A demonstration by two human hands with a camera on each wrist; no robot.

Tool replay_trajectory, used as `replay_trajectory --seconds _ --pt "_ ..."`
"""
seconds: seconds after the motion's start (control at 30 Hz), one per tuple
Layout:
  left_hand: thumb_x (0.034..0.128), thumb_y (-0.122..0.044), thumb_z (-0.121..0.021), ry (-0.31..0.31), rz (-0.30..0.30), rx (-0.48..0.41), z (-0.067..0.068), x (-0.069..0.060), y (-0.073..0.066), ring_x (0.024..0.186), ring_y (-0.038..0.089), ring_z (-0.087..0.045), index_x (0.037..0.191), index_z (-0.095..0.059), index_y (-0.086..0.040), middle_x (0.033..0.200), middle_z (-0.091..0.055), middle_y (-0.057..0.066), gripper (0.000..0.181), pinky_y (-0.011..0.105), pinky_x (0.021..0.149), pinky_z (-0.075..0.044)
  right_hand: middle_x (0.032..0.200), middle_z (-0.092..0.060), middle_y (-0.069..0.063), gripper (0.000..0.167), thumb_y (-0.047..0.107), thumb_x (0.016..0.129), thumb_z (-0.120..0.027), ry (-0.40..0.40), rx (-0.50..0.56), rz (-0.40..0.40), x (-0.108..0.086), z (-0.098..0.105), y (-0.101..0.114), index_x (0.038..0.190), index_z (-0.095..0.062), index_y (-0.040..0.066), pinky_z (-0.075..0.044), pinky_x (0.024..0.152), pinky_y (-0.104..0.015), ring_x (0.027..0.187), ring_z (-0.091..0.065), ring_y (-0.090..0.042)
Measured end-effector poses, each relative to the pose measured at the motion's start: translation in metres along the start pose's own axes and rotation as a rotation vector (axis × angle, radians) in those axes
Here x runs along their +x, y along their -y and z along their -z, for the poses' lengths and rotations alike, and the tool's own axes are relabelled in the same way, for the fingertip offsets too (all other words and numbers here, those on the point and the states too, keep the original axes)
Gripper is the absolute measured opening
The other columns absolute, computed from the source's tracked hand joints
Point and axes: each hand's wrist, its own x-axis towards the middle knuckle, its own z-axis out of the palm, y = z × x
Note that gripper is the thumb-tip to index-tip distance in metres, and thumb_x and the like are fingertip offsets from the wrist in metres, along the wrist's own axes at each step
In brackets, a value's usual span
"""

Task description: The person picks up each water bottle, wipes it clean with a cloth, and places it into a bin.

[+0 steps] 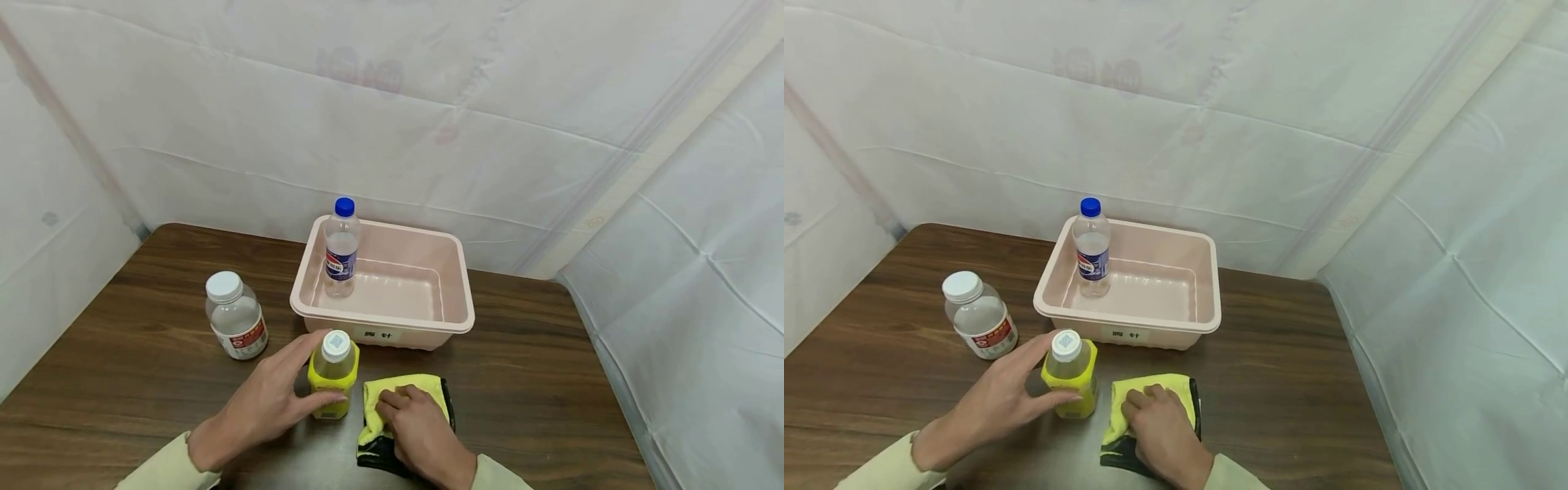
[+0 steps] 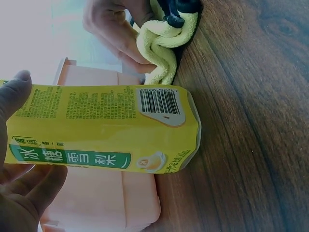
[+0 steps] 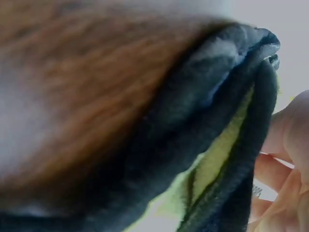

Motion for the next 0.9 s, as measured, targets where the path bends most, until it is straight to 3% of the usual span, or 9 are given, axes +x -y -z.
replay_trajectory --seconds 0.1,0.23,0.33,0.47,0.67,0.9 --pt "0.0771 -0.037 -0.093 0.006 0.003 -0.003 0.000 0.000 0.000 0.116 0.013 -0.068 0.147 -0.051 -0.016 0.135 -0.066 -0.002 0.084 0.041 0.096 -0.062 0.103 -0.077 0.007 0.023 0.001 0.086 -0.072 -0.016 0.091 -0.022 -0.003 0.002 -0.003 0.101 -0.075 0.018 -0.060 0.096 -0.032 0.099 -0.070 -0.013" --pt "0.0767 -0.035 -0.094 -0.014 -0.020 -0.003 -0.001 0.000 0.001 0.116 0.013 -0.068 0.147 -0.051 -0.016 0.134 -0.066 -0.003 0.084 0.041 0.095 -0.062 0.096 -0.075 0.011 0.025 -0.004 0.088 -0.069 -0.055 0.303 -0.105 -0.006 0.008 -0.008 0.093 -0.073 0.021 -0.060 0.087 -0.027 0.094 -0.069 -0.006" --pt "0.0761 -0.032 -0.094 -0.043 -0.061 0.000 -0.001 0.000 0.002 0.114 0.013 -0.069 0.147 -0.052 -0.015 0.133 -0.067 -0.002 0.084 0.041 0.094 -0.062 0.097 -0.075 0.013 0.033 -0.007 0.086 -0.070 -0.133 0.458 -0.173 -0.006 0.014 -0.013 0.094 -0.073 0.025 -0.059 0.081 -0.022 0.092 -0.068 0.001" --pt "0.0765 -0.029 -0.094 -0.055 -0.085 -0.010 -0.002 0.000 0.003 0.113 0.013 -0.069 0.148 -0.051 -0.015 0.133 -0.067 -0.001 0.084 0.041 0.093 -0.062 0.112 -0.079 0.005 0.044 -0.012 0.083 -0.071 -0.284 0.621 -0.221 -0.006 0.023 -0.019 0.112 -0.079 0.020 -0.060 0.084 -0.019 0.100 -0.072 -0.004" --pt "0.0777 -0.031 -0.093 -0.028 -0.065 -0.020 -0.001 0.000 0.003 0.115 0.012 -0.068 0.149 -0.050 -0.016 0.134 -0.065 -0.003 0.084 0.039 0.094 -0.062 0.114 -0.080 -0.006 0.041 -0.013 0.088 -0.069 -0.437 0.800 -0.224 -0.002 0.038 -0.021 0.119 -0.078 0.012 -0.061 0.080 -0.019 0.099 -0.074 -0.008" --pt "0.0786 -0.029 -0.092 -0.026 -0.069 -0.006 -0.001 -0.001 0.003 0.115 0.012 -0.068 0.150 -0.048 -0.015 0.135 -0.065 -0.001 0.085 0.039 0.094 -0.062 0.118 -0.078 -0.015 0.030 -0.006 0.096 -0.066 -0.498 0.904 -0.140 0.008 0.056 -0.016 0.122 -0.075 0.004 -0.064 0.079 -0.028 0.105 -0.074 -0.011"
